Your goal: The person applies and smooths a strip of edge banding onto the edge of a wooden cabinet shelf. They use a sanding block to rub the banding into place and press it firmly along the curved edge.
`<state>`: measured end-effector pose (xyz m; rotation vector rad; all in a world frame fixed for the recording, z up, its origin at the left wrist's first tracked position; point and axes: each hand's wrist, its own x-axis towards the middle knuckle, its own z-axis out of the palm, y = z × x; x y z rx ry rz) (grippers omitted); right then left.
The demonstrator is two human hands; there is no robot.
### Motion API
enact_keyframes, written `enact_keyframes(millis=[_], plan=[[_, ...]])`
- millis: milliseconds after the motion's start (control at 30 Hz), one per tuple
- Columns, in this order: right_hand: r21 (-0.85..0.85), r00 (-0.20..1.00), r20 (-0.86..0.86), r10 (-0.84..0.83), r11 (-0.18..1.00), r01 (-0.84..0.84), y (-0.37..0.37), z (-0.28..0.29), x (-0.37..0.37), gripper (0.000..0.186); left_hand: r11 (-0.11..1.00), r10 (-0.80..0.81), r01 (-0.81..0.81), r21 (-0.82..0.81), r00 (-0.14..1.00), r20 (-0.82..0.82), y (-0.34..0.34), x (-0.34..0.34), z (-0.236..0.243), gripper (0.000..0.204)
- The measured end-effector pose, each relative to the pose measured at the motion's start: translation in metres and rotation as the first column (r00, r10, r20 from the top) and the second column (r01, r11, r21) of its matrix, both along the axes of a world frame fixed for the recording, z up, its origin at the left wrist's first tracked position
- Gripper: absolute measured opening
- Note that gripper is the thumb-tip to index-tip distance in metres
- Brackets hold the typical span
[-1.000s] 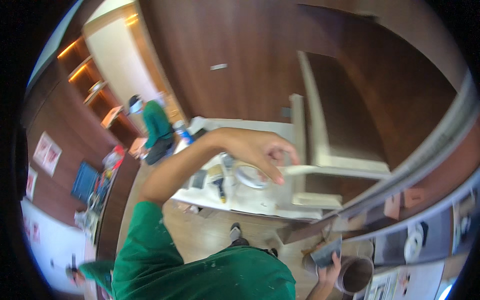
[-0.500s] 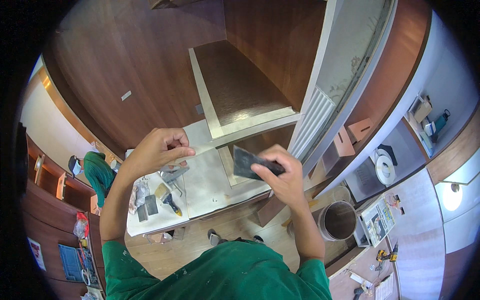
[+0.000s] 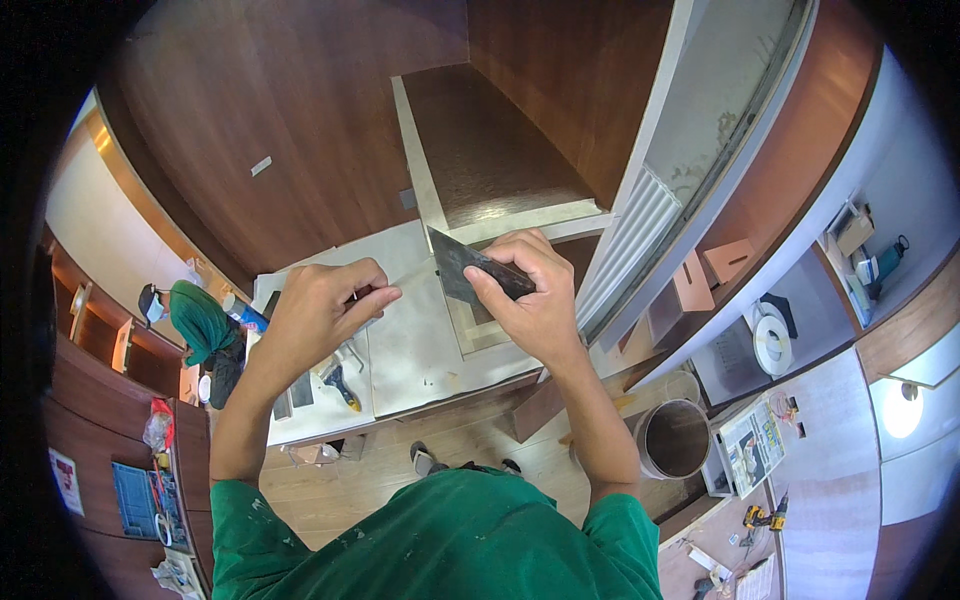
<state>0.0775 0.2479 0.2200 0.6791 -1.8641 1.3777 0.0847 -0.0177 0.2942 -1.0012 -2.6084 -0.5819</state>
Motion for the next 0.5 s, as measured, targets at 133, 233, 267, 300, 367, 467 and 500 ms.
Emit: enact_keyframes(millis=[133, 233, 267, 300, 367, 467, 500], plan=[[-0.002, 1.0, -0.02, -0.021, 1.0, 0.021, -0.004, 0.001, 0.002, 0.013, 1.0, 0.017, -0.017, 0.021, 1.0, -0.011, 0.002, 0.005, -0.006, 0.029], [0.008, 0.999, -0.032, -0.041, 0.999, 0.042, -0.006, 0.0, 0.001, 0.013, 0.999, 0.029, -0.028, 0.02, 0.997, -0.064, 0.005, 0.009, -0.008, 0.028], [0.008, 0.998, -0.031, -0.046, 0.999, 0.046, -0.006, 0.0, 0.001, 0.013, 0.999, 0.027, -0.025, 0.027, 0.995, -0.095, 0.006, 0.01, -0.01, 0.026], [0.012, 0.998, -0.037, -0.05, 0.999, 0.05, -0.007, 0.0, 0.001, 0.013, 0.999, 0.026, -0.022, 0.032, 0.992, -0.126, 0.007, 0.011, -0.011, 0.024], [0.021, 0.997, -0.048, -0.064, 0.998, 0.065, -0.006, -0.001, 0.0, 0.013, 0.999, 0.03, -0.028, 0.017, 0.99, -0.136, 0.009, 0.013, -0.011, 0.024], [0.022, 0.997, -0.046, -0.064, 0.998, 0.065, -0.008, 0.0, 0.001, 0.013, 0.999, 0.034, -0.034, 0.002, 0.991, -0.129, 0.011, 0.017, -0.009, 0.027], [0.018, 0.997, -0.043, -0.06, 0.998, 0.061, -0.008, 0.0, 0.001, 0.013, 0.999, 0.035, -0.036, -0.001, 0.992, -0.122, 0.011, 0.018, -0.008, 0.028]])
